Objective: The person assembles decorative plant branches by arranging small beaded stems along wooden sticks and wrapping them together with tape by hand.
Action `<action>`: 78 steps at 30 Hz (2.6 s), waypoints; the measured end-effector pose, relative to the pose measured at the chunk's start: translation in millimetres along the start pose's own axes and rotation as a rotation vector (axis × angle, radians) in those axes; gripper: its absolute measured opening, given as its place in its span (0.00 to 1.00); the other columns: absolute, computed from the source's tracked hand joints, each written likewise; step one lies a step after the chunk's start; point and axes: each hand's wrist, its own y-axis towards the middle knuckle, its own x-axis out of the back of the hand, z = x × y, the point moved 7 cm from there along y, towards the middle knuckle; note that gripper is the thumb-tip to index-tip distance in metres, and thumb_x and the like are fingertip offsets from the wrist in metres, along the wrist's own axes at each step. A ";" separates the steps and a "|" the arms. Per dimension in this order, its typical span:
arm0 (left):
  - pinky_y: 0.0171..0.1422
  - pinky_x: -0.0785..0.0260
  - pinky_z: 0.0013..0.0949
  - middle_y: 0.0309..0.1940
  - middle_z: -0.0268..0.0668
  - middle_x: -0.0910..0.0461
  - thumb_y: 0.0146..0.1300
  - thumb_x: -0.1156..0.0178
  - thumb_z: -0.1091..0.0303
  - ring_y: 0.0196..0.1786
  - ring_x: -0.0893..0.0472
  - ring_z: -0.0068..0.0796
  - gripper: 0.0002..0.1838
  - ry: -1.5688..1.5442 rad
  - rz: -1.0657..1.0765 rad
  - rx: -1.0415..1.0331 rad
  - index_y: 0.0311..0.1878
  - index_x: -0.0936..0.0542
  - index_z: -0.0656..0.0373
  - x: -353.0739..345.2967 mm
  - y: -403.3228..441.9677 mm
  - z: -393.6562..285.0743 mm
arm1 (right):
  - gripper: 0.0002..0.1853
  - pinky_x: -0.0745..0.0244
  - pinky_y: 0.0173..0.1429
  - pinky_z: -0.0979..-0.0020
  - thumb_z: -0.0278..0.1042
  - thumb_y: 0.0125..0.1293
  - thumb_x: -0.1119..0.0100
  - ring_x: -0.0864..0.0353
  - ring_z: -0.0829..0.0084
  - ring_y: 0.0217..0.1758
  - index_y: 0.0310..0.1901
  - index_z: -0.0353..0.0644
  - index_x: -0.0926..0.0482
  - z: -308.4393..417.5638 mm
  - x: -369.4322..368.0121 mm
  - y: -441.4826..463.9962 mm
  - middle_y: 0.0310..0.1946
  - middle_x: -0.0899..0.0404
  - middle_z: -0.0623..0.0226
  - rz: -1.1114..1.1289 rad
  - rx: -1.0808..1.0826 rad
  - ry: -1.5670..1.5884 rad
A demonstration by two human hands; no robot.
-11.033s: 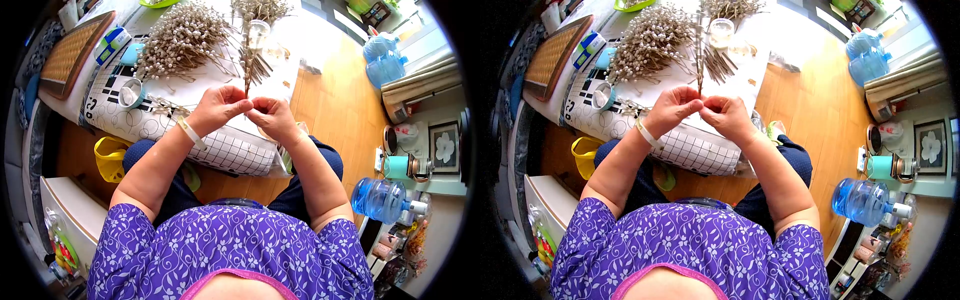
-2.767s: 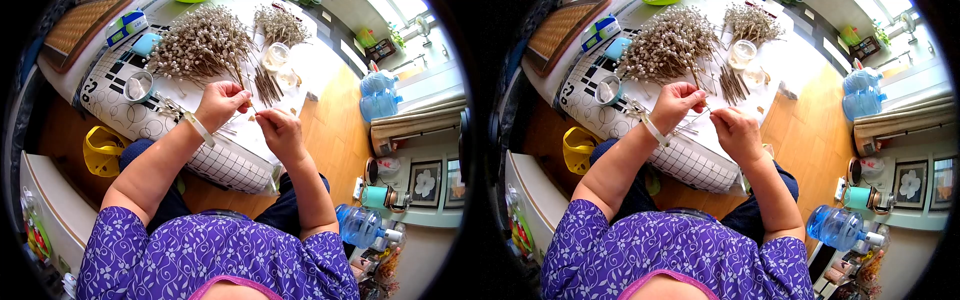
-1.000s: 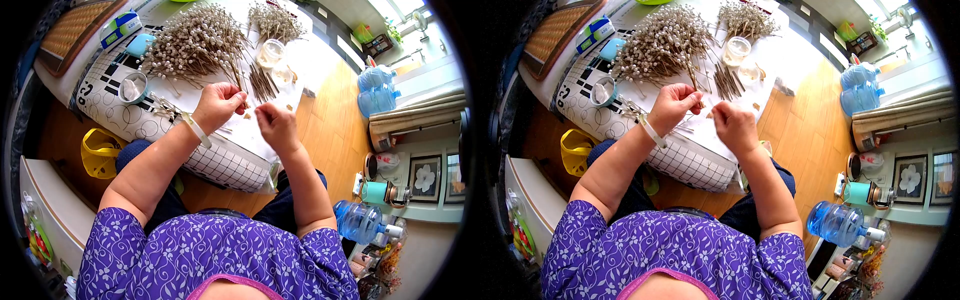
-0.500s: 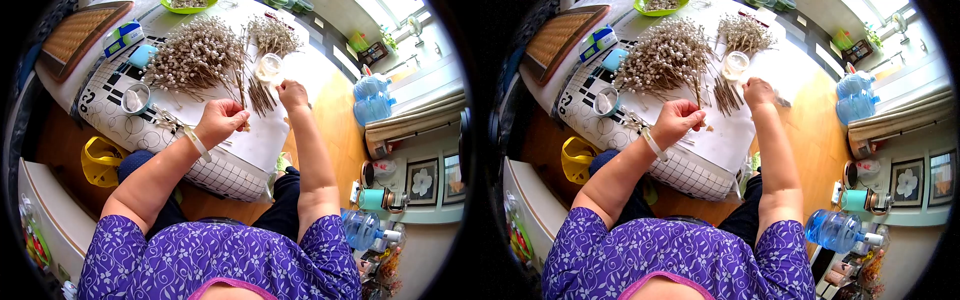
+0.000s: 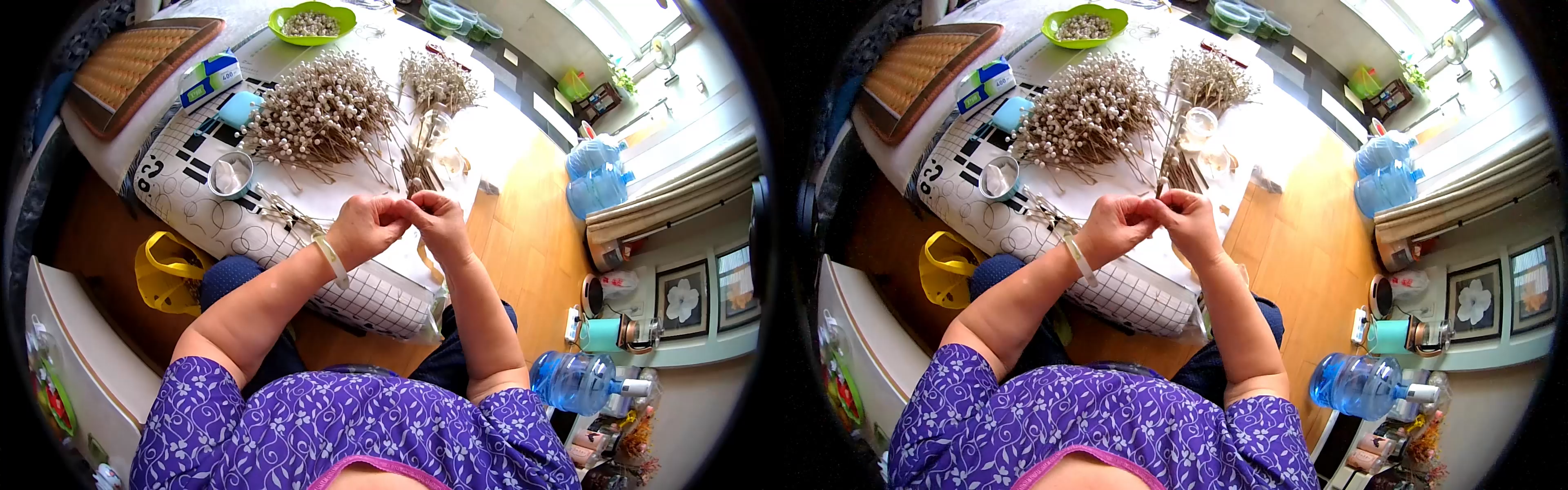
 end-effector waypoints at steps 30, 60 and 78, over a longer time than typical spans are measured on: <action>0.37 0.28 0.24 0.26 0.38 0.22 0.60 0.48 0.74 0.28 0.23 0.23 0.07 -0.424 0.102 0.347 0.36 0.25 0.68 -25.2 0.4 28.3 | 0.11 0.45 0.22 0.83 0.34 0.62 0.48 0.38 0.87 0.19 0.27 0.36 0.24 -29.0 18.6 6.8 0.16 0.33 0.76 -0.064 -0.040 0.423; 0.27 0.31 0.20 0.20 0.34 0.23 0.60 0.46 0.72 0.22 0.25 0.18 0.08 -0.190 0.022 0.248 0.28 0.24 0.67 -5.2 7.1 19.6 | 0.07 0.37 0.28 0.83 0.30 0.57 0.41 0.32 0.87 0.24 0.25 0.38 0.25 -19.4 6.3 3.6 0.20 0.26 0.74 0.020 -0.028 0.297; 0.33 0.26 0.26 0.22 0.34 0.23 0.61 0.46 0.67 0.24 0.22 0.23 0.08 -0.478 0.273 0.509 0.34 0.24 0.62 -23.2 -7.3 32.1 | 0.11 0.44 0.24 0.84 0.36 0.61 0.45 0.38 0.89 0.21 0.27 0.36 0.24 -22.5 8.2 -1.9 0.19 0.30 0.78 0.182 -0.050 0.297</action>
